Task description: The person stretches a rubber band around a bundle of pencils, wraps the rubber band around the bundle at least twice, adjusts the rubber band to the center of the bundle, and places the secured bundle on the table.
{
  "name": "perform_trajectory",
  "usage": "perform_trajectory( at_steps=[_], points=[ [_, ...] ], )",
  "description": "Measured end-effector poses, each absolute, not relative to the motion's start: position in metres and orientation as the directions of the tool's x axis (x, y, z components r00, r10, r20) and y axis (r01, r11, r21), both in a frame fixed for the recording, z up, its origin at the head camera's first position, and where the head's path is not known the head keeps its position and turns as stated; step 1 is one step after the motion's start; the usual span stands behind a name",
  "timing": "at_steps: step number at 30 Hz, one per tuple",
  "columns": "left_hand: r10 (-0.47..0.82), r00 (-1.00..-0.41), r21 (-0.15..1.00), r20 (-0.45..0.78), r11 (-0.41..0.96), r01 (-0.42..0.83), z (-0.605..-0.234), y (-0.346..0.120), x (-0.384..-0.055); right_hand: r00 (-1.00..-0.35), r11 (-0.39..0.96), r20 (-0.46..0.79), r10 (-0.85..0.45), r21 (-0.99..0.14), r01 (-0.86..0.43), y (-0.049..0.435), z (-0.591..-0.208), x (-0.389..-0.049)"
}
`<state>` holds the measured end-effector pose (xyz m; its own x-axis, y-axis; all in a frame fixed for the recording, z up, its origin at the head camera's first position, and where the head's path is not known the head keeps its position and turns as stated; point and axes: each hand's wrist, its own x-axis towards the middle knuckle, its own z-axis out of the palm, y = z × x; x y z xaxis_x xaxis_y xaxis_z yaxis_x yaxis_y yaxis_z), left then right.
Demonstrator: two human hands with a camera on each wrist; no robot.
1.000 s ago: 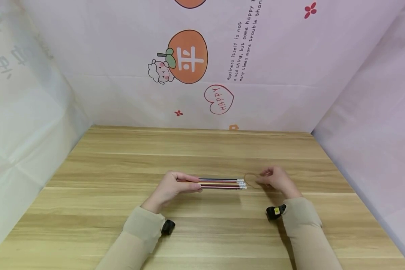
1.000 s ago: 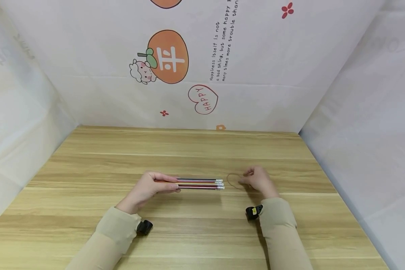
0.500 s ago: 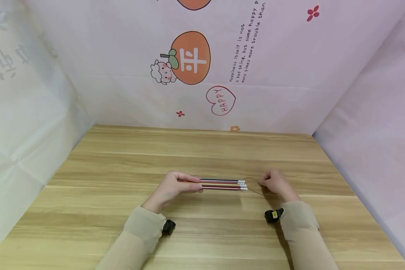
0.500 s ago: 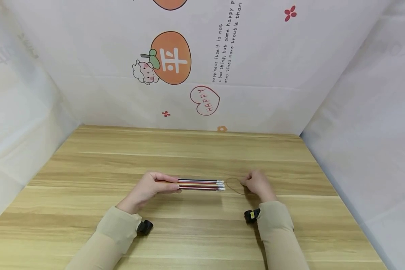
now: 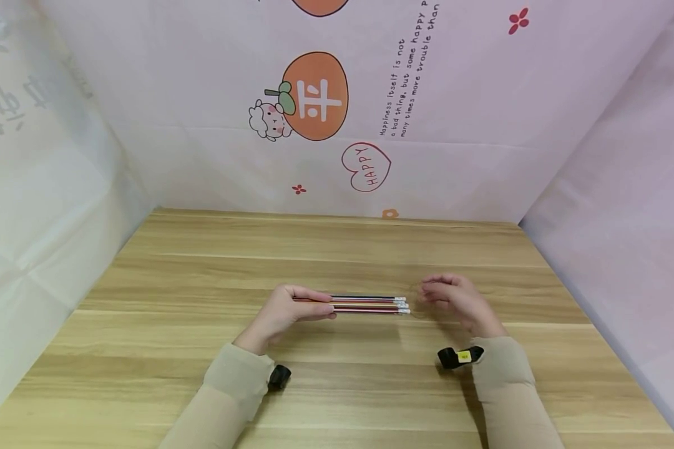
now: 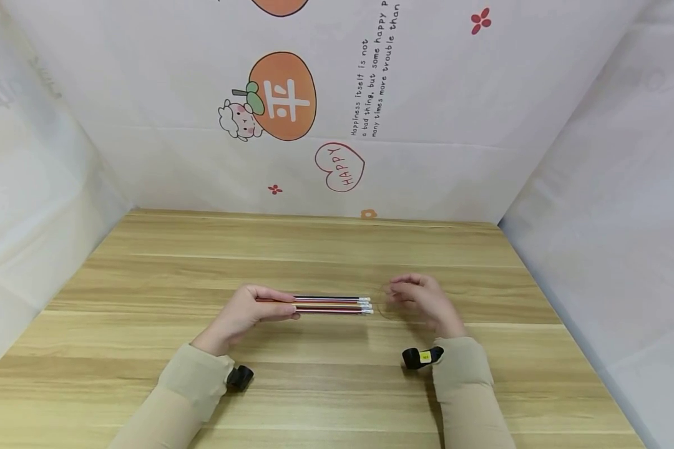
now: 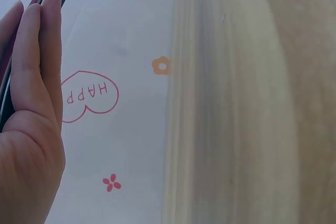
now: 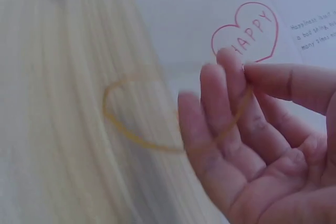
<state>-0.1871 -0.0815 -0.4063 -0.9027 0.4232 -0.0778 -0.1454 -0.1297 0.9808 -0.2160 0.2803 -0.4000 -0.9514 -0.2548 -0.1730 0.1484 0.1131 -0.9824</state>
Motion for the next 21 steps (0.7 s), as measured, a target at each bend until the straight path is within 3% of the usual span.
perform_trajectory(
  at_steps=[11, 21],
  points=[
    [0.409, -0.908, 0.98, -0.092, -0.125, -0.156, -0.404, -0.083, -0.187, -0.903, -0.163, -0.119, -0.412, -0.966, 0.202, 0.282, -0.4, -0.216],
    [0.393, -0.916, 0.981, -0.086, -0.126, -0.146, -0.401, -0.084, -0.188, -0.94, -0.184, -0.125, -0.318, -0.964, 0.19, 0.273, -0.398, -0.214]
  ],
)
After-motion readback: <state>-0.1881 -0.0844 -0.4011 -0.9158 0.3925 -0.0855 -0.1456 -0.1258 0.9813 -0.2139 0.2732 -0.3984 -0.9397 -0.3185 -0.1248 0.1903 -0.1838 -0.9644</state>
